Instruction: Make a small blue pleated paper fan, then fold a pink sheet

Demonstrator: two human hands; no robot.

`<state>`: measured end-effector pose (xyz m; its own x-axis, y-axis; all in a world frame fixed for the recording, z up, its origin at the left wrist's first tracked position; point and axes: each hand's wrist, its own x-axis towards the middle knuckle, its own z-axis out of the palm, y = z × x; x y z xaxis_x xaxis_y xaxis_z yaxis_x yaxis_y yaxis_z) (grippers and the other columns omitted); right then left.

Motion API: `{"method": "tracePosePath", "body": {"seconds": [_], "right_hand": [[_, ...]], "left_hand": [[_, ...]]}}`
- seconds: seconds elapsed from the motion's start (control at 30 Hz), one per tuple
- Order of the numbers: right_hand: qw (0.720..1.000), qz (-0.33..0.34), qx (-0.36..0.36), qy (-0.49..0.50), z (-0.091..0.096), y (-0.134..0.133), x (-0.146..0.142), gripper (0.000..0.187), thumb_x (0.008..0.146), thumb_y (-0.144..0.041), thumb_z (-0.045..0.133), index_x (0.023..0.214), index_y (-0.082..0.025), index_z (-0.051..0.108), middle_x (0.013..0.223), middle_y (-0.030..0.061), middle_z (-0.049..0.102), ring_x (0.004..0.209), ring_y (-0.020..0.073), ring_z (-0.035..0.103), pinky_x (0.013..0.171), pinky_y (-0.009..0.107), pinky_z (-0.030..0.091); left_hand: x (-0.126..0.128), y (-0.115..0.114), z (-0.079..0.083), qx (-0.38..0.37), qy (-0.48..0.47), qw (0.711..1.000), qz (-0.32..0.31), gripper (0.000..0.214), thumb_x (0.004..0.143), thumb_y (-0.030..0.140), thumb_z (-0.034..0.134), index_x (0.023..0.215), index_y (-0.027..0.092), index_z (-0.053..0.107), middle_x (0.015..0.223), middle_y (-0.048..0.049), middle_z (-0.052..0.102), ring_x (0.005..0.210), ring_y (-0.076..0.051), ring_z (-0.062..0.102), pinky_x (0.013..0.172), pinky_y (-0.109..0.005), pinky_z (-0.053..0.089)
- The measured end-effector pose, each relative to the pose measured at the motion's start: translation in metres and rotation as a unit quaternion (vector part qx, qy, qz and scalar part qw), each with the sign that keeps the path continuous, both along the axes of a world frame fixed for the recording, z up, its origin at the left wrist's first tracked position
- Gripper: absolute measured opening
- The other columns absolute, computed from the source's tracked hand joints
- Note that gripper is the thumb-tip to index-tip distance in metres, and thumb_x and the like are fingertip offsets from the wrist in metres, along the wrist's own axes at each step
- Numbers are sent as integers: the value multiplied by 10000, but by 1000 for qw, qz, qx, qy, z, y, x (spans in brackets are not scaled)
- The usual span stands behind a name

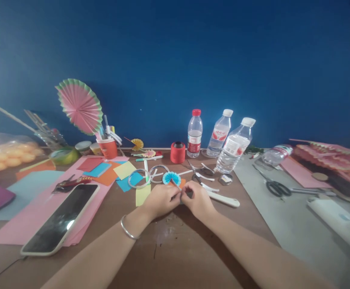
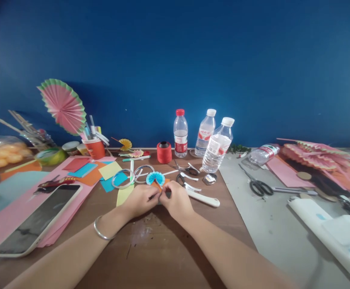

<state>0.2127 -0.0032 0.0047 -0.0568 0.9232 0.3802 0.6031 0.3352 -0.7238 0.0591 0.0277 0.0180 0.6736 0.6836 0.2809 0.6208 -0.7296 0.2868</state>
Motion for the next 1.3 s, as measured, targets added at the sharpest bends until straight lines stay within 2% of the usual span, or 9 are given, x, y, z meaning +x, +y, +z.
{"method": "tracePosePath", "body": {"seconds": [0.1,0.23,0.43,0.63,0.9,1.1,1.3], "right_hand": [[999,-18,-29,8,1,3,3,66,675,-129,478,636,-169,513,620,-13,538,589,127,490,546,223,361],[996,-46,-53,49,3,5,5,85,726,-158,454,658,-170,503,606,-15,527,553,125,479,525,227,372],[997,6,-8,70,5,3,-8,175,774,-169,457,904,-174,574,885,48,601,797,166,549,683,272,427],[991,24,-84,97,0,9,-14,137,754,-198,448,732,-164,579,688,19,605,667,164,547,622,257,419],[986,-78,-109,102,-3,31,-30,121,686,-232,469,624,-170,553,613,-1,579,625,162,515,611,243,385],[986,-56,-120,101,0,26,-28,102,719,-210,442,655,-177,515,630,-17,543,629,144,482,590,221,358],[991,-20,-128,42,6,27,-23,95,734,-212,457,657,-182,503,626,-28,541,610,128,478,584,212,335]], "left_hand": [[-9,2,0,19,-1,1000,1,211,774,150,426,579,175,503,568,7,528,568,-126,496,552,-237,315],[-19,10,3,25,-18,999,28,227,779,124,398,578,175,492,560,11,514,559,-122,470,547,-240,305],[-21,15,3,-13,-37,999,12,200,795,162,427,633,174,544,602,0,567,586,-129,520,564,-231,336],[-19,15,0,-58,-58,997,10,193,811,191,420,685,179,565,668,-11,613,636,-142,556,590,-225,348],[-22,19,4,-134,-147,977,81,233,824,233,391,675,188,565,611,27,567,590,-121,513,529,-201,308],[-21,21,6,-209,-180,958,75,167,792,262,458,771,217,617,689,39,618,645,-120,540,556,-195,322],[-19,21,3,-222,-155,957,101,208,813,293,441,739,205,614,660,42,612,604,-112,515,538,-201,304]]}}
